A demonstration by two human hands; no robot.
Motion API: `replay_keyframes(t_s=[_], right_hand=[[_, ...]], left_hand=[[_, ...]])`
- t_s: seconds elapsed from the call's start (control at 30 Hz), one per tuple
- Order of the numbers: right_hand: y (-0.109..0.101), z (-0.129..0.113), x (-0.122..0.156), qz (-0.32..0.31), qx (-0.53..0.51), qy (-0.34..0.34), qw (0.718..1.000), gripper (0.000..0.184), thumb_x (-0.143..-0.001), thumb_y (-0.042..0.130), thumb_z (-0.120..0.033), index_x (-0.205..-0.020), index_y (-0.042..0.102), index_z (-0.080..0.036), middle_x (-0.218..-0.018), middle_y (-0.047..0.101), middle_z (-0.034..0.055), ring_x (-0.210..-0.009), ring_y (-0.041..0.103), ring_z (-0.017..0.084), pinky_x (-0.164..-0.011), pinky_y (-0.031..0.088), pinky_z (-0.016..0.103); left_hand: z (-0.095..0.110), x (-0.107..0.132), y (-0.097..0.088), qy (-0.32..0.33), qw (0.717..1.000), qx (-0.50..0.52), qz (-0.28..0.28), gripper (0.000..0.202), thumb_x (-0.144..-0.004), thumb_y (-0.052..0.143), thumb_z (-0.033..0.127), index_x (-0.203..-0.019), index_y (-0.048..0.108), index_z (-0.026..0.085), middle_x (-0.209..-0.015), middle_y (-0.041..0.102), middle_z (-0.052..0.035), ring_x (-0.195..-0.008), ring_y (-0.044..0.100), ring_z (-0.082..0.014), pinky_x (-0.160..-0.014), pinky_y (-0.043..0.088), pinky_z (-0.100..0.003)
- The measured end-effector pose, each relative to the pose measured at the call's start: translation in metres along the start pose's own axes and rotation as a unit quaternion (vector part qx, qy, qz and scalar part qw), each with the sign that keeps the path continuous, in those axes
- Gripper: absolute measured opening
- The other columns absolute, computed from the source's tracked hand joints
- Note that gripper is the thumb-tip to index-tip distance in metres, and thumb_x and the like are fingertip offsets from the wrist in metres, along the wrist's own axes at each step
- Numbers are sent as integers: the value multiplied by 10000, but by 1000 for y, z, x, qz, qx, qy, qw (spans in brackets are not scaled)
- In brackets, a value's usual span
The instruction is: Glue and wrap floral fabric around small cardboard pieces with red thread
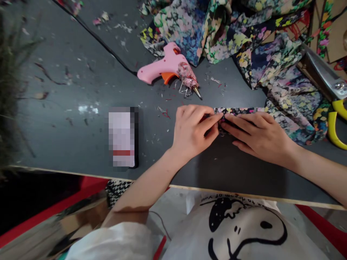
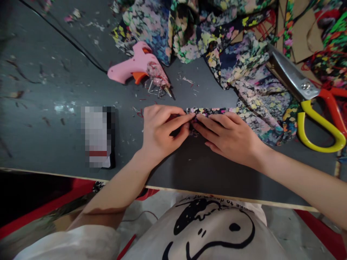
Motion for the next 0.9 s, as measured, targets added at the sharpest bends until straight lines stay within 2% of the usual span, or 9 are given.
replay_keyframes(t_s=[0.17, 0.37, 0.47, 0.57, 0.63, 0.77, 0.9], right_hand=[[0, -1, -1, 1, 4, 1, 1000, 410, -917, 485, -301, -1313, 525, -204, -1286, 597, 61, -1093, 463, 207, -891, 374, 349], [-2, -2, 0, 7, -27, -4, 1000, 426, -905, 504, -268, -1321, 520, -180, -1276, 601, 91, -1109, 487, 214, -895, 397, 352], [-6, 6, 1, 27, -70, 25, 997, 436, -900, 487, -222, -1327, 508, -132, -1243, 612, 128, -1117, 522, 227, -920, 424, 374], [-7, 14, 1, 33, -65, 51, 996, 389, -910, 453, -217, -1261, 547, -80, -1172, 639, 146, -1078, 560, 243, -909, 459, 392], [-6, 13, 0, 33, -44, 43, 998, 361, -913, 452, -222, -1214, 570, -63, -1143, 652, 142, -1031, 580, 245, -872, 479, 388], [-4, 14, 0, 26, -33, 38, 998, 346, -917, 451, -228, -1205, 569, -78, -1151, 650, 128, -1009, 582, 238, -857, 479, 386], [0, 16, 1, 12, -53, 48, 997, 363, -920, 438, -230, -1241, 542, -97, -1186, 628, 128, -1051, 557, 243, -870, 465, 399]], left_hand=[[-2, 0, 8, -15, 999, -7, -43, 297, -848, 528, 182, -1109, 642, 265, -912, 657, -35, -827, 547, -184, -759, 372, -375], [0, 0, 6, -12, 999, -18, -35, 292, -856, 523, 207, -1118, 642, 257, -923, 648, -45, -830, 532, -189, -759, 358, -380], [2, 1, 8, -2, 999, -19, -48, 313, -861, 526, 236, -1156, 624, 274, -965, 641, -50, -861, 534, -196, -760, 353, -378], [2, 1, 9, 0, 998, -23, -50, 295, -861, 523, 228, -1129, 637, 273, -966, 642, -51, -873, 533, -204, -743, 343, -374], [3, 1, 8, -1, 998, -29, -51, 290, -864, 520, 230, -1126, 638, 265, -967, 649, -55, -877, 536, -210, -740, 342, -378], [5, 1, 6, 1, 999, -26, -48, 294, -862, 522, 228, -1132, 634, 262, -997, 672, -54, -899, 556, -212, -764, 351, -391], [4, 1, 5, -3, 999, -18, -44, 253, -846, 534, 219, -1060, 657, 275, -1017, 686, -35, -929, 564, -215, -784, 357, -399]])
Point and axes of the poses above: each hand's wrist, its own x-axis away from the middle knuckle, its own y-axis out of the palm, z = x × y, the point moved 10 cm from there along -x, towards the middle knuckle
